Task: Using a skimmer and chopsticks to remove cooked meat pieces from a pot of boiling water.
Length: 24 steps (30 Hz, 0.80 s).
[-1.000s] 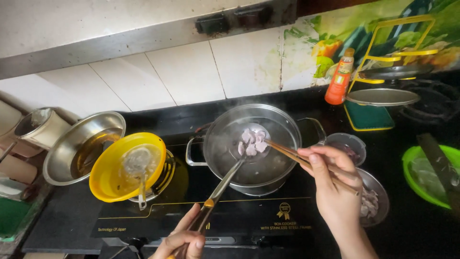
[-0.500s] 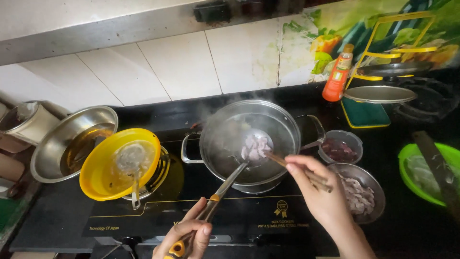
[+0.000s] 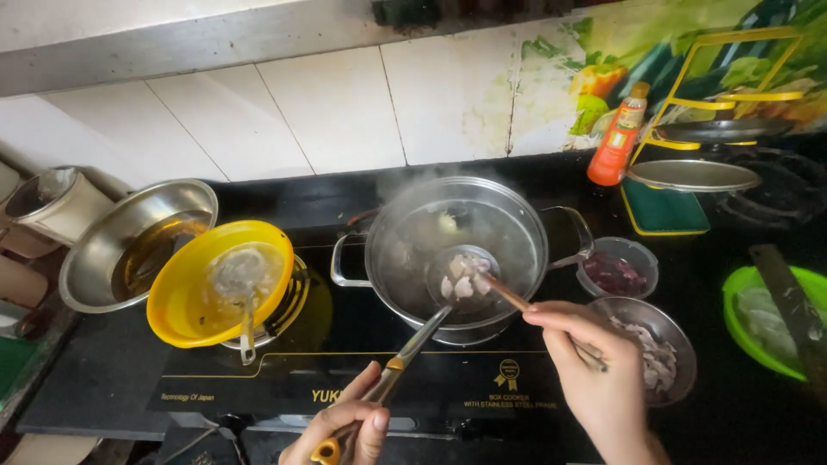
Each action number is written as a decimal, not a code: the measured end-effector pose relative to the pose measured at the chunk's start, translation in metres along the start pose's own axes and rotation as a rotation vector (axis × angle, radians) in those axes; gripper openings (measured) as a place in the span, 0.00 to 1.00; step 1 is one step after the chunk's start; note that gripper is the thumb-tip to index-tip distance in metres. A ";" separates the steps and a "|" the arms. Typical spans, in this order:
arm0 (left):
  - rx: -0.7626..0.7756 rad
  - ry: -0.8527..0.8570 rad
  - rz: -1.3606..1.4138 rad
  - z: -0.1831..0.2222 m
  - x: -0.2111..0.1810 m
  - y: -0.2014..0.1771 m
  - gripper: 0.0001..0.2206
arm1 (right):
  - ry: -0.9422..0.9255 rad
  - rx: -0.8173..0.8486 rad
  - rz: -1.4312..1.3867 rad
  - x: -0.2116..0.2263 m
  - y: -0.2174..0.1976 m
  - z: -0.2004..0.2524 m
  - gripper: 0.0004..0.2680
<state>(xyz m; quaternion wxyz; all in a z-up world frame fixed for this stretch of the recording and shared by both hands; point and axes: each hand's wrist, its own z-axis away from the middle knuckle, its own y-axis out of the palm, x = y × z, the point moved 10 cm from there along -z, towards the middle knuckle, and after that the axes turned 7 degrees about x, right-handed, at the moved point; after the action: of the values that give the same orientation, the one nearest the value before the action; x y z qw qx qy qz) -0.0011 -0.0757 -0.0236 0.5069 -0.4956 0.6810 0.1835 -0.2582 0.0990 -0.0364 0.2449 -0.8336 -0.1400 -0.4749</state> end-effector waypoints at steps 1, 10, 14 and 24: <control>-0.012 0.020 0.009 0.002 -0.001 0.000 0.05 | -0.071 -0.025 -0.013 0.002 -0.001 0.004 0.07; 0.025 0.016 -0.132 0.006 -0.016 -0.004 0.05 | -0.054 0.035 -0.154 -0.026 0.026 0.010 0.07; -0.006 0.016 -0.121 0.005 -0.013 -0.007 0.05 | -0.033 0.033 -0.147 -0.035 0.031 0.008 0.08; 0.010 -0.037 -0.081 0.002 -0.004 -0.007 0.06 | -0.052 0.003 -0.134 -0.021 0.026 0.000 0.06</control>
<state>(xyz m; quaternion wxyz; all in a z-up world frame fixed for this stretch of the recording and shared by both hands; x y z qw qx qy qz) 0.0058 -0.0751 -0.0188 0.5289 -0.5166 0.6520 0.1683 -0.2562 0.0773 -0.0616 0.2101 -0.8342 -0.2024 -0.4680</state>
